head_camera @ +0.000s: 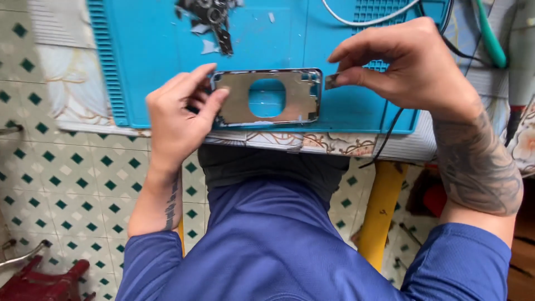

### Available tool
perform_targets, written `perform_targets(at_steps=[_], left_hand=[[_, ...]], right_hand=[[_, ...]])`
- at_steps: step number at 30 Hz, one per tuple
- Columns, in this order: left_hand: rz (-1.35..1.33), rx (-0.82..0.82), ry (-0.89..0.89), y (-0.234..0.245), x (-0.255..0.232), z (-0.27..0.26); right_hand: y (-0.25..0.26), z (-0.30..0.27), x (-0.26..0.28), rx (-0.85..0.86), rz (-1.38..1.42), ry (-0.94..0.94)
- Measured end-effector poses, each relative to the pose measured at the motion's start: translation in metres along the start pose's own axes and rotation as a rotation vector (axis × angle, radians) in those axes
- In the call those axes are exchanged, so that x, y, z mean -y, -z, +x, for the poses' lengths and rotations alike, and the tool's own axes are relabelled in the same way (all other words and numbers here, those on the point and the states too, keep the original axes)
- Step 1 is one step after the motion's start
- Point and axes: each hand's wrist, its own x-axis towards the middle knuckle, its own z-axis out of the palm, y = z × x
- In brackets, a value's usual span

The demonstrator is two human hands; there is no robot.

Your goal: The person cleans a phone back panel using a toothbrush and a scraper, applies glue to the frame, and presses metal components onto the panel by hand.

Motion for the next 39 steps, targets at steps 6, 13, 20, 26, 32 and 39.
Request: perform_targets(at_steps=[6,13,20,26,32,39], left_hand=[[0.242,0.017,-0.435,-0.020,-0.016,0.000],[0.361,0.294,-0.487,-0.042,-0.017,0.021],[0.299,0.362,-0.487,-0.023,-0.012,0.026],[0.313,0.335,-0.434,-0.012,-0.004,0.017],[0.319,0.119,-0.451,-0.041,-0.015,0.013],[0.123,0.248,-0.378,-0.031,-0.005,0.015]], right_hand=[[-0.018,-0.001,-0.016,0.074,-0.087,0.068],[-0.034,-0.012,-0.013,0.198,-0.109,0.029],[-0.032,-0.001,-0.005,0.174,0.024,-0.062],[-0.035,-0.002,0.002,0.121,0.057,-0.105],[-0.047,-0.018,0.009,0.085,-0.098,-0.243],[-0.059,-0.021,0.012,0.073,-0.169,-0.197]])
